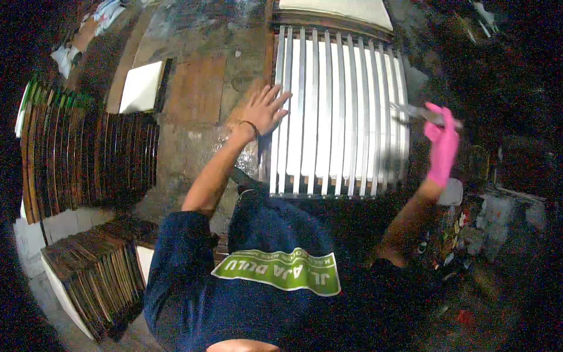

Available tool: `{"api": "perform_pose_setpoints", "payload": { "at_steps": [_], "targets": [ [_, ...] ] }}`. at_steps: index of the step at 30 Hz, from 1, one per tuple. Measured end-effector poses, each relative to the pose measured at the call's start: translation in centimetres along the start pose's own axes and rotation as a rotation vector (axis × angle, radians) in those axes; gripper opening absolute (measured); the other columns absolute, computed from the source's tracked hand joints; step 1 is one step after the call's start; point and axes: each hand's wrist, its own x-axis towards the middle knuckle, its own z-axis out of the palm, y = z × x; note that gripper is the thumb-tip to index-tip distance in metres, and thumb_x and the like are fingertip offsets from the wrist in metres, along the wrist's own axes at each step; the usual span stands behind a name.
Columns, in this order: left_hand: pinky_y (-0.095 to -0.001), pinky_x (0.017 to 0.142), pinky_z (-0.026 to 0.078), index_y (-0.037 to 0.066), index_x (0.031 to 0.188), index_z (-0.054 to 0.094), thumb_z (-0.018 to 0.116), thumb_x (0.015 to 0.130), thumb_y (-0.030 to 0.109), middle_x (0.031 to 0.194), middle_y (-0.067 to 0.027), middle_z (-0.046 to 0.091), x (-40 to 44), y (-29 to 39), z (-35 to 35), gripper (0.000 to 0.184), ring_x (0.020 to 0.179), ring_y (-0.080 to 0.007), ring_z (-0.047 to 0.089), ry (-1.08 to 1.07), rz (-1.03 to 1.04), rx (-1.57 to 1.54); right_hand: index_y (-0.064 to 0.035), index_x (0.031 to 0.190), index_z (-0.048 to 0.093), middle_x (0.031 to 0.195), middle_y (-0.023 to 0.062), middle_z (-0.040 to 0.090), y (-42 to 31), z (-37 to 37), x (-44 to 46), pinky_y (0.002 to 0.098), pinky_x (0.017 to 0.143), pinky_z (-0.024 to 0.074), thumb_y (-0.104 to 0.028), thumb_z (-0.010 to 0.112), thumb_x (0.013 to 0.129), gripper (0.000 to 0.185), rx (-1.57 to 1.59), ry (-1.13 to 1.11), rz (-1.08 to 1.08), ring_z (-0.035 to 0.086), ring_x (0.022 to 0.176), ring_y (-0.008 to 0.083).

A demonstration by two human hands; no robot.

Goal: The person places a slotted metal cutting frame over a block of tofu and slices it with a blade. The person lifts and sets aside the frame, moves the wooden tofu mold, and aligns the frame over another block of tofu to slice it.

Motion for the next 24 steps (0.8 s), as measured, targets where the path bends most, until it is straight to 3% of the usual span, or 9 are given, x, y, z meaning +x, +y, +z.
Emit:
{"api": "perform_pose_setpoints", "payload": {
  "at_steps": [2,3,4,7,12,14,17,20,24],
  "targets": [
    [-0.0570,0.121,0.012,0.032,0.155,0.028,0.033,0.103,0.050,0.166,-0.0034,0.014,-0.1,-0.1,0.9,0.056,0.152,-0.0315,0.012,-0.035,-0.055,-0.130,-0.0187,0.131,0.063,0.094,-0.0010,0.067,1.3,6.0,0.9,0.0236,0.075,0.0469,-0.007,0.058,0.093,0.040,-0.403,-0.072,-0.151,0.063,0.086,0.0105],
    [-0.0561,0.121,0.013,0.033,0.155,0.028,0.033,0.103,0.049,0.166,-0.0036,0.016,-0.2,0.0,1.0,0.055,0.152,-0.0311,0.014,-0.029,-0.066,-0.090,-0.0168,0.131,0.063,0.097,0.0006,0.068,1.6,8.5,2.2,0.0273,0.075,0.0477,-0.007,0.064,0.090,0.042,-0.353,-0.143,-0.068,0.064,0.092,0.0113],
    [-0.0551,0.121,0.014,0.034,0.155,0.027,0.034,0.103,0.047,0.165,-0.0038,0.017,-0.4,0.0,1.2,0.055,0.152,-0.0308,0.015,-0.024,-0.077,-0.051,-0.0173,0.131,0.063,0.104,0.0017,0.070,4.4,11.6,4.0,0.0257,0.077,0.0456,-0.011,0.067,0.089,0.043,-0.252,-0.195,-0.199,0.064,0.091,0.0104],
    [-0.0576,0.120,0.013,0.035,0.155,0.027,0.036,0.102,0.045,0.166,-0.0017,0.016,-0.7,0.2,1.6,0.054,0.152,-0.0296,0.015,-0.011,-0.091,-0.065,-0.0117,0.123,0.066,0.110,0.0053,0.070,5.1,20.5,7.2,0.0246,0.081,0.0447,-0.019,0.070,0.090,0.034,0.013,-0.228,-0.031,0.066,0.092,0.0106],
    [-0.0586,0.120,0.011,0.027,0.156,0.026,0.040,0.101,0.043,0.166,-0.0018,0.016,-0.4,0.5,1.1,0.060,0.152,-0.0310,0.012,-0.020,-0.147,-0.201,-0.0043,0.107,0.071,0.084,0.0063,0.074,10.4,33.2,15.3,0.0267,0.069,0.0537,-0.036,0.067,0.091,0.036,0.060,-0.197,-0.113,0.070,0.077,0.0114],
    [-0.0593,0.120,0.011,0.022,0.153,0.033,0.044,0.099,0.043,0.165,-0.0028,0.019,-0.3,0.5,1.1,0.059,0.152,-0.0329,0.013,-0.006,-0.170,-0.278,-0.0095,0.109,0.072,0.086,0.0052,0.075,9.3,34.5,14.9,0.0282,0.073,0.0541,-0.034,0.068,0.087,0.033,-0.232,-0.234,-0.079,0.071,0.078,0.0127],
    [-0.0603,0.120,0.011,0.020,0.142,0.050,0.048,0.096,0.043,0.164,-0.0058,0.021,-0.4,0.5,1.4,0.052,0.151,-0.0358,0.013,0.043,-0.159,-0.219,-0.0139,0.113,0.071,0.093,0.0058,0.076,11.8,36.6,14.6,0.0285,0.076,0.0543,-0.035,0.069,0.086,0.035,-0.038,-0.233,-0.142,0.072,0.083,0.0156],
    [-0.0623,0.118,0.012,0.024,0.137,0.055,0.053,0.094,0.044,0.164,-0.0075,0.021,-0.1,0.4,1.6,0.048,0.151,-0.0375,0.013,0.089,-0.156,-0.210,-0.0225,0.124,0.065,0.102,0.0066,0.075,12.1,35.7,11.9,0.0328,0.080,0.0549,-0.040,0.070,0.085,0.043,-0.533,-0.160,-0.363,0.072,0.093,0.0228],
    [-0.0664,0.115,0.020,0.027,0.137,0.054,0.051,0.095,0.052,0.164,-0.0083,0.020,-0.2,0.2,2.3,0.049,0.150,-0.0379,0.018,0.126,-0.161,-0.243,-0.0188,0.122,0.065,0.090,0.0105,0.073,14.8,34.0,7.2,0.0346,0.076,0.0545,-0.034,0.068,0.088,0.038,-0.363,-0.228,-0.472,0.070,0.082,0.0253]
  ]
}}
